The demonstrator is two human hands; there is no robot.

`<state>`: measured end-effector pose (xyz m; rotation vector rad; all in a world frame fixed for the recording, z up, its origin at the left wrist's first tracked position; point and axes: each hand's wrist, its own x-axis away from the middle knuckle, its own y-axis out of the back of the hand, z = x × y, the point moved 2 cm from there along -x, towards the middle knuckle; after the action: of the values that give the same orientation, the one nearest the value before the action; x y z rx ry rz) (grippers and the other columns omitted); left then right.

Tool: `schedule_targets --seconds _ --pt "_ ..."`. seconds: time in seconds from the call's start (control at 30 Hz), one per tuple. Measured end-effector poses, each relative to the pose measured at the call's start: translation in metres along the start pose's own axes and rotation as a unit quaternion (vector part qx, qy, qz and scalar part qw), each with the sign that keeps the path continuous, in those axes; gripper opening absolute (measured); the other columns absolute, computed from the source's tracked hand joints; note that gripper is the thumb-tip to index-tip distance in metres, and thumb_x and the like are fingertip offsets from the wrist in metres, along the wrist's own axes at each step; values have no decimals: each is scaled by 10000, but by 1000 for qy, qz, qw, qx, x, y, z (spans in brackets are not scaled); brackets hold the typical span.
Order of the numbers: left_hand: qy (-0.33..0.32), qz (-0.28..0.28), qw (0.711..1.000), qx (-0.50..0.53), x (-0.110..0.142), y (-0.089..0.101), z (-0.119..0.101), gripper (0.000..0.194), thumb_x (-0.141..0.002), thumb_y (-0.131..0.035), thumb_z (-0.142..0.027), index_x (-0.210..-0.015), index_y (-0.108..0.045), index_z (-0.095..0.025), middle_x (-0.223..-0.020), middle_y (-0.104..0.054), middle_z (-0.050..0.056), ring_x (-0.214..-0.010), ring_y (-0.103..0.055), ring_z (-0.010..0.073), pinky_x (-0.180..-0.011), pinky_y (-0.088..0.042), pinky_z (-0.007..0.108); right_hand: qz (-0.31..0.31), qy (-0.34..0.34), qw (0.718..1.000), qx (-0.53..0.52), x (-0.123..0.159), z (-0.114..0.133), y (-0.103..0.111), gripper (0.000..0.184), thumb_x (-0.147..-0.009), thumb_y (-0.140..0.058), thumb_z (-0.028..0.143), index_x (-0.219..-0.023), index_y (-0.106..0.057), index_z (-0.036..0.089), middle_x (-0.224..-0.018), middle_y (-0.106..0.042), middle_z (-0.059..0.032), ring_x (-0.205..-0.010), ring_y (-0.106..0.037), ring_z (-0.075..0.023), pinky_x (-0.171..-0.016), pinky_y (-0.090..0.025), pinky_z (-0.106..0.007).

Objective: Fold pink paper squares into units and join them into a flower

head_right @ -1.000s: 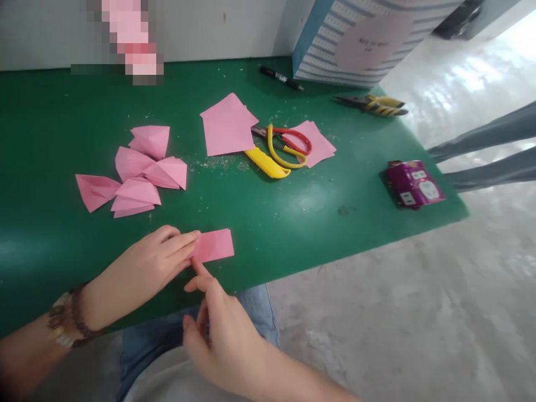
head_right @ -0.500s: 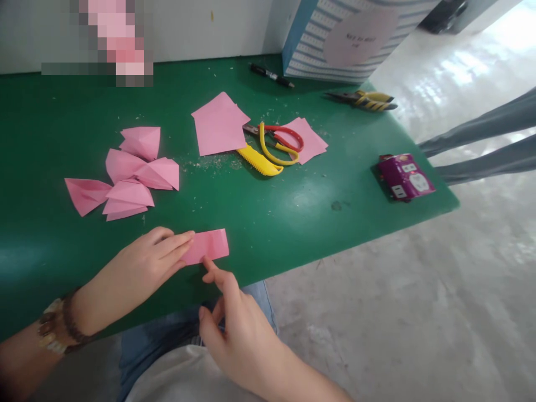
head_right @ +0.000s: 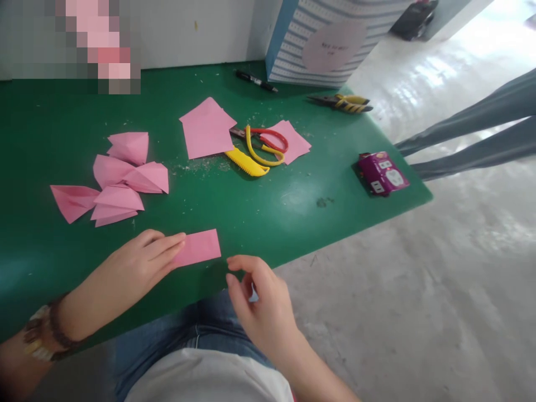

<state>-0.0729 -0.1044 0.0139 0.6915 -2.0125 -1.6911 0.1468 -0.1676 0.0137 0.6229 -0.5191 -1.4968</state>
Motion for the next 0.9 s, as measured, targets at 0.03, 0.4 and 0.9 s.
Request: schedule_targets --seconds 0.03,0.4,0.9 --pt "0 -3 1000 -2 0 0 0 304 -943 -369 -97 -1090 -635 -117 -1250 -610 89 -937 -556 240 -789 -530 427 -15 40 999 33 -5 3 -4 62 -899 -524 182 -933 -547 228 -840 -686 -20 -550 -533 -101 -529 -453 -244" --pt "27 -7 998 60 0 1 5 436 -864 -398 15 -1247 -565 -108 -1268 -608 78 -995 -528 221 -866 -531 389 -13 153 968 198 -28 8 -46 163 -912 -508 165 -791 -617 177 -686 -568 -28 -664 -490 -172 -632 -385 -304" --pt "9 20 993 117 -2 4 13 355 -906 -460 -50 -1243 -555 -114 -1277 -592 76 -1047 -510 197 -906 -519 337 0 220 954 204 -28 40 -80 237 -898 -474 141 -688 -577 176 -629 -544 -28 -614 -444 -174 -568 -312 -317"
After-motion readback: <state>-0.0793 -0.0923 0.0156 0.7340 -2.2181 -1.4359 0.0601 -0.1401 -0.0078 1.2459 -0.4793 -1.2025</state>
